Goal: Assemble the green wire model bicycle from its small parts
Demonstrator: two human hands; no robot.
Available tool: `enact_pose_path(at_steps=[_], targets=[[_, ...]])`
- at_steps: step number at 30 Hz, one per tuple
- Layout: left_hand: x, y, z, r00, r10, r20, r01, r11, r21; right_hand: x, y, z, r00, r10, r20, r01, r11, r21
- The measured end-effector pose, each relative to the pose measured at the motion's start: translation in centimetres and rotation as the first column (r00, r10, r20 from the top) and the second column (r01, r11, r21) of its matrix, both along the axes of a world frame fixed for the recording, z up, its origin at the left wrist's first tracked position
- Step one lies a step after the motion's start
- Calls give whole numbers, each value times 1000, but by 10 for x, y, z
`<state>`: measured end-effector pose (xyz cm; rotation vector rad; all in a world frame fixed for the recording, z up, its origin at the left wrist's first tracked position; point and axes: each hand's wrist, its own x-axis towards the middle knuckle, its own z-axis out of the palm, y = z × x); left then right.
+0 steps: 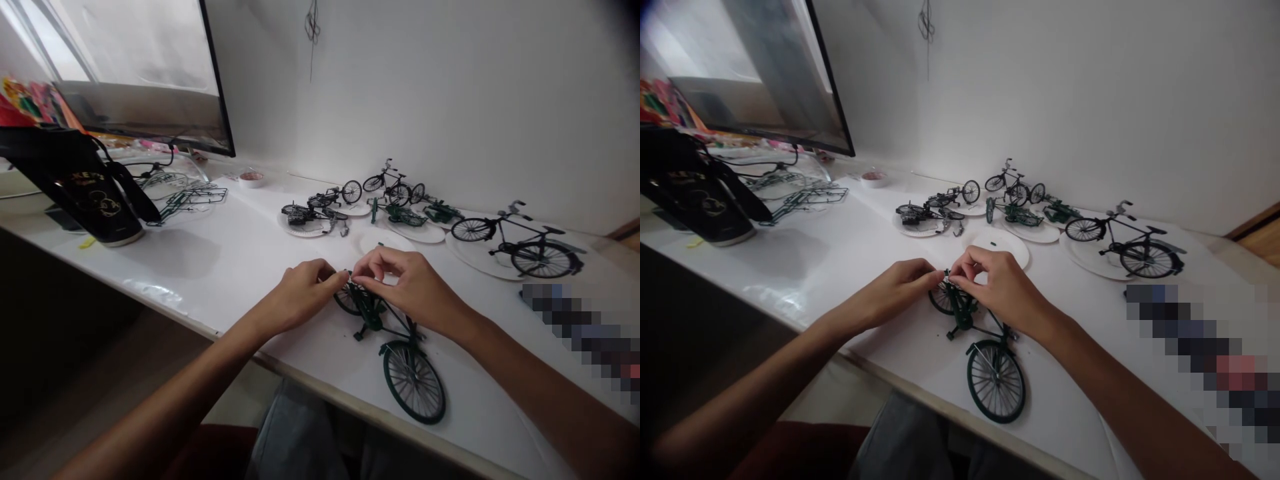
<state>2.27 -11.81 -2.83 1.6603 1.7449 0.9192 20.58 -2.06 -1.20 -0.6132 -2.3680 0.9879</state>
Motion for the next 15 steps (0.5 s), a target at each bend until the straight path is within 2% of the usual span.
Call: enact_pose_path(at_steps=[6,15], targets=[[3,5,-6,993,109,-52,-103,989,105,-3,-5,3,1000,-11,-12,11,1000,-1],[1,11,-10,995,91,51,-95,991,90,-1,-3,4,999,35,-14,-34,998,55]])
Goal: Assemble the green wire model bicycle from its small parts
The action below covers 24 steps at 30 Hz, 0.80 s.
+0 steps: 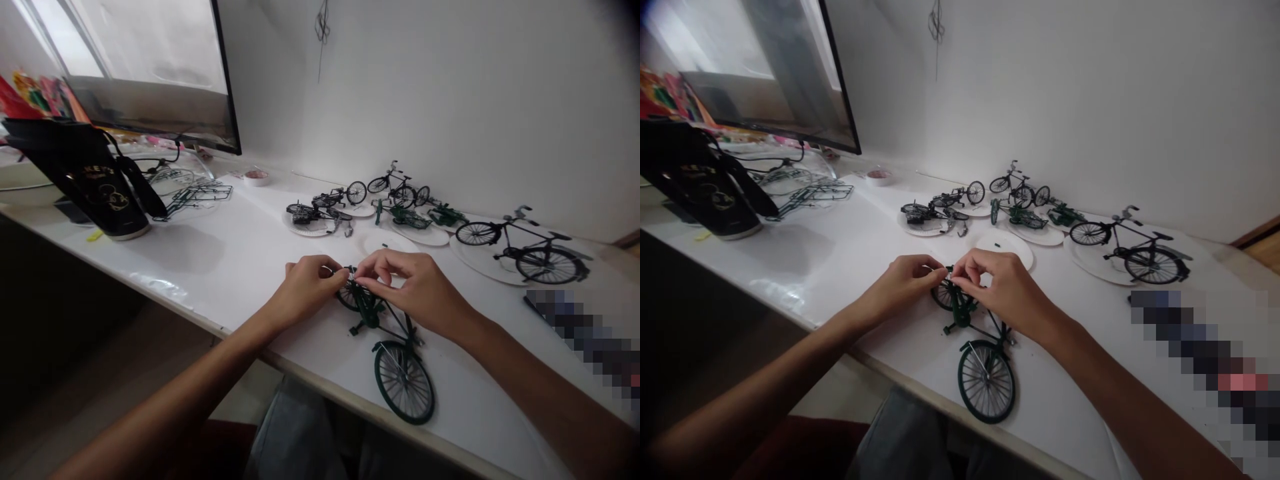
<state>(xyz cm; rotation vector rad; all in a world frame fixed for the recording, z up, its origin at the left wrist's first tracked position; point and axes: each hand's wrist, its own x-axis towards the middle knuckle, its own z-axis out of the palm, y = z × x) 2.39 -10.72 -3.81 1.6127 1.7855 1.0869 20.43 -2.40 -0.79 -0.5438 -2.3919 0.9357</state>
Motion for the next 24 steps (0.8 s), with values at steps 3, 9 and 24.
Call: enact_pose_path(at_steps=[3,9,24], targets=[[1,0,0,1000,9,20,-9,1000,-2,1,1,0,999,19,30,-21,998,67],[1,0,-2,1000,23,19,-23,999,29,1,3,0,997,45,57,-57,973,224],[0,0,-4,999,29,29,-29,1000,8,-2,1,4,996,43,77,-69,920,385]])
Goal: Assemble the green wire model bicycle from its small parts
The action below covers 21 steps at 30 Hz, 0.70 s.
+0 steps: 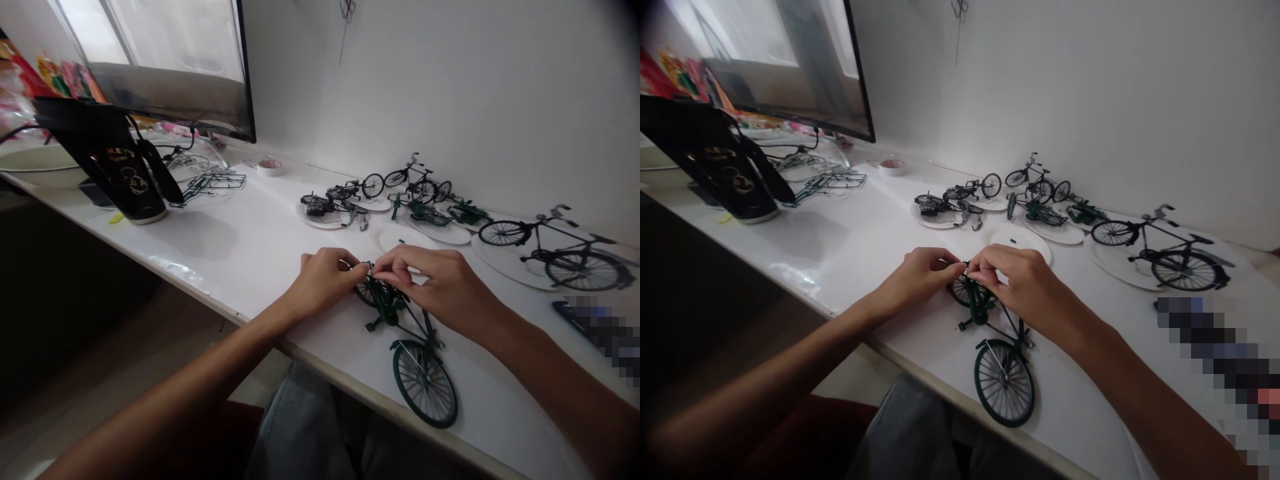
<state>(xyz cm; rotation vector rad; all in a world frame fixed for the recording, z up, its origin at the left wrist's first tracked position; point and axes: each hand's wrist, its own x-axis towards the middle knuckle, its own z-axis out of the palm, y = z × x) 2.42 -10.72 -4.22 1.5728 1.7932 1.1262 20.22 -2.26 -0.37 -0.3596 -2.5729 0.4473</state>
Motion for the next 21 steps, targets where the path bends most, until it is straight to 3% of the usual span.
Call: enact_pose_path(at_steps=[15,21], targets=[[0,1,1,1000,19,23,-19,1000,-6,-1,-21,4,991,-50,123,8,948,319],[-1,2,-1,1000,21,7,-21,1000,4,2,-25,1,989,-60,137,8,935,355]])
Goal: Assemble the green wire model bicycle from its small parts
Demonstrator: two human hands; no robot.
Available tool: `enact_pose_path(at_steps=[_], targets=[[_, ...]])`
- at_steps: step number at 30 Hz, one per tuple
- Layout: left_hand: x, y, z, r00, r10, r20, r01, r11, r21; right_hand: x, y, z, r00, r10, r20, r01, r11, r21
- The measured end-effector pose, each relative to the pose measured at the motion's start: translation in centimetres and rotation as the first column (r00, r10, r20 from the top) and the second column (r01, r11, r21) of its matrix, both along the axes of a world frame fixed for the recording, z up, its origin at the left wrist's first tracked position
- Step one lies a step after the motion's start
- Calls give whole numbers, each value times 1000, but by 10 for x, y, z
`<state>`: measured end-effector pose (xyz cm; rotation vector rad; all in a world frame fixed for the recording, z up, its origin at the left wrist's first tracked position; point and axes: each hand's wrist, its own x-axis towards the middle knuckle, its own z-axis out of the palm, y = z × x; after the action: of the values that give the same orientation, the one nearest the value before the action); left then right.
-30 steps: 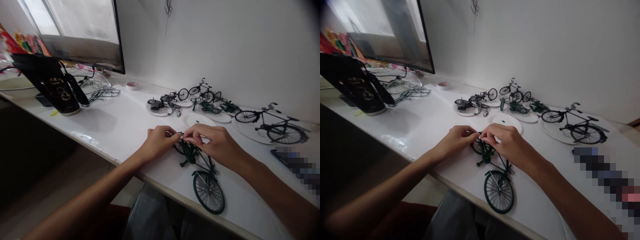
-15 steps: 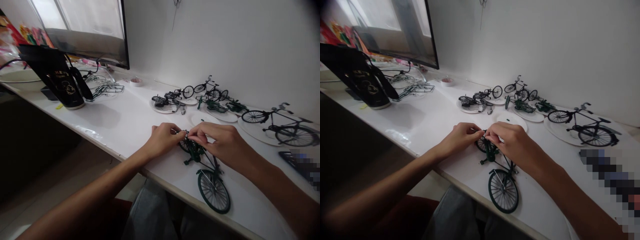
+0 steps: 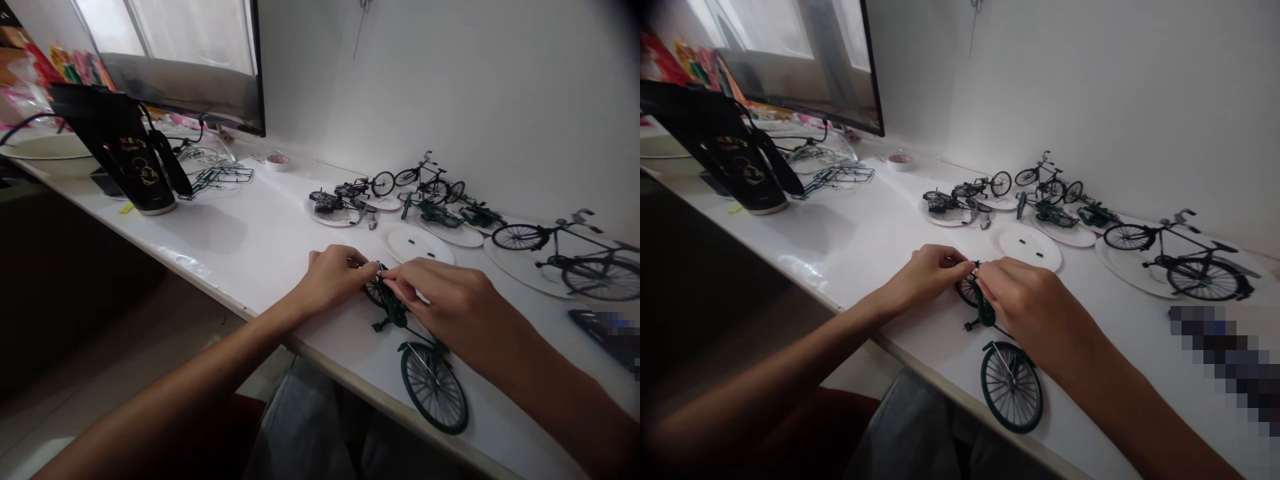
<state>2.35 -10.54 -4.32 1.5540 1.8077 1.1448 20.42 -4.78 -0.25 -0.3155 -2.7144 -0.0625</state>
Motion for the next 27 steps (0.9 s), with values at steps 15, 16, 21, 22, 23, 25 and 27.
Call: enact_pose_path(at_steps=[15,16,21,22,23,25,27], targets=[[1,-2,7,1000,-3,-6,2,997,-72,5,-18,-8,994,-39,106,23,990,140],[1,-2,7,1000,-1,-6,1,997,-80,4,-19,-8,993,-40,111,22,987,159],[2,-2,7,1000,5,-2,-5,997,-80,2,-21,-9,992,-38,121,11,977,213],[2,-2,7,1000,5,-2,-6,997,-76,2,-20,-10,992,-36,121,9,976,216],[2,-2,6,1000,5,-2,-5,997,-74,2,-20,-10,992,-34,120,7,976,220],[2,-2,5,1000,7,2,-6,997,-71,2,-19,-12,991,-39,129,8,972,237],[2,-1,3,1000,10,10,-10,997,-70,2,-18,-13,988,-49,147,9,966,258]])
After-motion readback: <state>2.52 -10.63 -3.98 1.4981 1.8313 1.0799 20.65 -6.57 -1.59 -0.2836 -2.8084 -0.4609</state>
